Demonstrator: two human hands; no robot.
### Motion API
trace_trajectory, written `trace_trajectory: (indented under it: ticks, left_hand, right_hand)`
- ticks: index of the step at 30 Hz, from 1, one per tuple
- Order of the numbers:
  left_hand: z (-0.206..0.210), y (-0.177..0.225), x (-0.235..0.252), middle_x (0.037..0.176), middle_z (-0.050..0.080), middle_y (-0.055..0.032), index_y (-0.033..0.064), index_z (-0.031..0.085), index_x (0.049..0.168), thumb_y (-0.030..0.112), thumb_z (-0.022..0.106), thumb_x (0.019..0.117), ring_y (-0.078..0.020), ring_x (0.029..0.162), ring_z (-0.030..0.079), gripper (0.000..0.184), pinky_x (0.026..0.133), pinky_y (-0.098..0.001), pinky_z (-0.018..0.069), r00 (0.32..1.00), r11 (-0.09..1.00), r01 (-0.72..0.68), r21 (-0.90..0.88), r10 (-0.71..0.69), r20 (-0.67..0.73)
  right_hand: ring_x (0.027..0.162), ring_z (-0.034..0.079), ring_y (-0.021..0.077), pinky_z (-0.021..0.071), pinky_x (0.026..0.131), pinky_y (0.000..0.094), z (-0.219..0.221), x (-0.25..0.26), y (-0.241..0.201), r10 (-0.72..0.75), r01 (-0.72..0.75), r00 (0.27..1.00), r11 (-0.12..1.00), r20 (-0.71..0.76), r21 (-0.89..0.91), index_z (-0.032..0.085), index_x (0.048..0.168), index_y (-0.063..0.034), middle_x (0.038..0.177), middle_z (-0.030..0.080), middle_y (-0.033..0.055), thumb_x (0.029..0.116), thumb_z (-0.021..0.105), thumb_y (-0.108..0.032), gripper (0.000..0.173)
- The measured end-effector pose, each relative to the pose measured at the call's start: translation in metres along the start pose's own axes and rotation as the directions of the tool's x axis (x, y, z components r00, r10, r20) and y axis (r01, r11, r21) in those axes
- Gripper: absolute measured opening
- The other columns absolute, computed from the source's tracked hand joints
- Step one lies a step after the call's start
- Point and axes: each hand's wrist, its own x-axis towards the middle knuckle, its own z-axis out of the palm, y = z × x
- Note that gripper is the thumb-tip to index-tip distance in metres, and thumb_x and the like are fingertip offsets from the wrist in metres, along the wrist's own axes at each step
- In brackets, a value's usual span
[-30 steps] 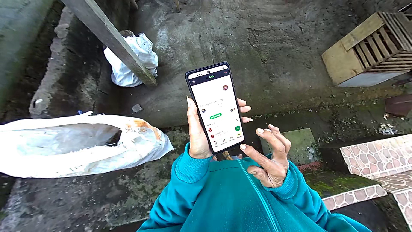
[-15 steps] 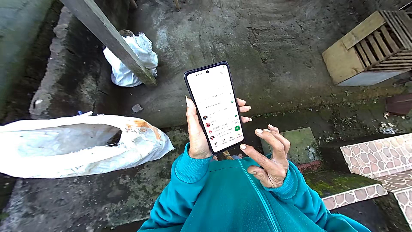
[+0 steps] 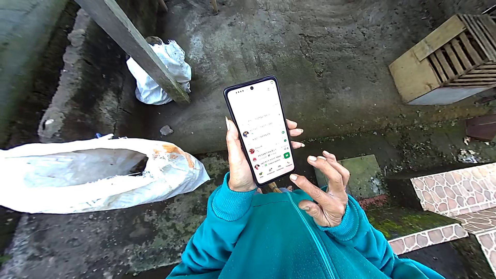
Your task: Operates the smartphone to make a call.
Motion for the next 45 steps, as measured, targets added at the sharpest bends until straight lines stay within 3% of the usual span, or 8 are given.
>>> trace_trajectory:
  ticks: [9,13,26,45]
  left_hand:
    - [0.0,0.001,-0.002,0.127,0.065,-0.0218,0.0114,0.056,0.138,0.082,0.033,0.0905,-0.0371,0.112,0.067,0.088,0.092,-0.0499,0.0578,1.0,0.999,-0.01,0.037,0.01,-0.002]
    - [0.0,0.001,-0.002,0.126,0.066,-0.0207,0.0114,0.058,0.137,0.082,0.039,0.0887,-0.0358,0.113,0.068,0.087,0.093,-0.0491,0.0574,1.0,0.999,0.0,0.033,0.0,-0.002]
    - [-0.001,0.005,-0.004,0.124,0.067,-0.0202,0.0107,0.058,0.136,0.08,0.035,0.0918,-0.0345,0.109,0.069,0.085,0.09,-0.0474,0.0588,1.0,0.999,-0.007,0.042,0.007,0.013]
    - [-0.004,-0.004,-0.013,0.122,0.068,-0.0213,0.0106,0.059,0.135,0.077,0.045,0.0903,-0.0331,0.107,0.07,0.082,0.091,-0.0463,0.0586,0.998,0.999,0.04,0.028,-0.042,0.056]
  right_hand:
    - [0.15,0.032,0.0175,0.0218,0.126,0.0412,0.0,0.001,-0.001,0.001,-0.001,1.0,1.0,-0.002,0.003,0.064,0.133,-0.0255,0.151,0.046,0.0,0.1085,0.031,-0.055,0.051]
    - [0.149,0.032,0.0173,0.0216,0.126,0.0415,0.001,0.002,-0.002,0.003,-0.003,1.0,1.0,-0.003,-0.004,0.064,0.134,-0.0264,0.151,0.046,-0.0004,0.1085,0.031,-0.055,0.05]
    - [0.149,0.033,0.0168,0.0224,0.126,0.0407,0.003,0.004,-0.007,-0.008,0.008,1.0,1.0,-0.014,-0.013,0.064,0.133,-0.0256,0.15,0.046,-0.0004,0.1087,0.031,-0.054,0.05]
    - [0.149,0.033,0.0167,0.0222,0.126,0.042,-0.01,0.029,0.005,-0.028,0.022,0.997,0.997,-0.076,-0.08,0.066,0.133,-0.0255,0.153,0.045,-0.0013,0.1089,0.034,-0.053,0.048]
